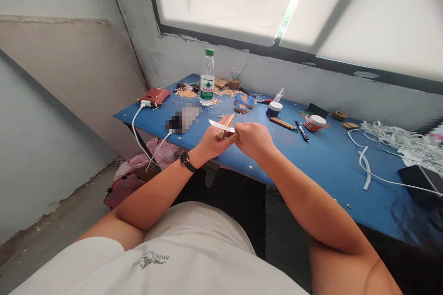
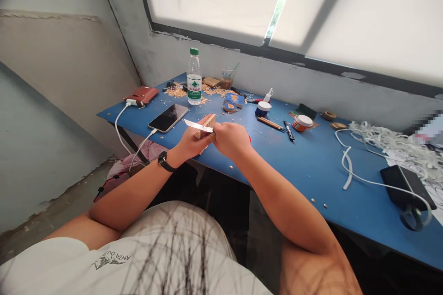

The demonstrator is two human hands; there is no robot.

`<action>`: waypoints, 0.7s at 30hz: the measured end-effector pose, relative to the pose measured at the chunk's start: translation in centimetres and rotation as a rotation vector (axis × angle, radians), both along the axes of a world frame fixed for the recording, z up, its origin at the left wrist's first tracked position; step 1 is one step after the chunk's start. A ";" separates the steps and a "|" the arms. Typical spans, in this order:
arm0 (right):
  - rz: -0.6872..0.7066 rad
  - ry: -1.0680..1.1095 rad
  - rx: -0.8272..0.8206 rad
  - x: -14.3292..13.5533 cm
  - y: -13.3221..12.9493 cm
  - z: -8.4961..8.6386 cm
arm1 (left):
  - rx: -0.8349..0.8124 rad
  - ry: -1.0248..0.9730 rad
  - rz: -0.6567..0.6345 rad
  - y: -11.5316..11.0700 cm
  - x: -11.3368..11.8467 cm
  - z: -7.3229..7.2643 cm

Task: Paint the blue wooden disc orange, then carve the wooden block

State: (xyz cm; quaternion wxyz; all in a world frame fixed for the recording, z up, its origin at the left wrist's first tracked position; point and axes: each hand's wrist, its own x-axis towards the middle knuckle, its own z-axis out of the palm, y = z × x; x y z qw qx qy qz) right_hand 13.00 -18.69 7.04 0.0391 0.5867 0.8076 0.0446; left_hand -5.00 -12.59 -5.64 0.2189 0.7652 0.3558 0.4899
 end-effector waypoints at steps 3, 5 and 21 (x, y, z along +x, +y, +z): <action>-0.107 0.035 -0.008 -0.4 -0.2 0.0 | -0.057 -0.047 -0.001 -0.5 0.4 0.2; -0.156 0.045 -0.021 -0.4 -0.1 0.0 | -0.095 -0.072 0.008 -0.8 0.5 0.3; 0.076 -0.104 -0.004 0.5 0.0 1.6 | 0.170 0.018 -0.044 -0.4 0.9 0.4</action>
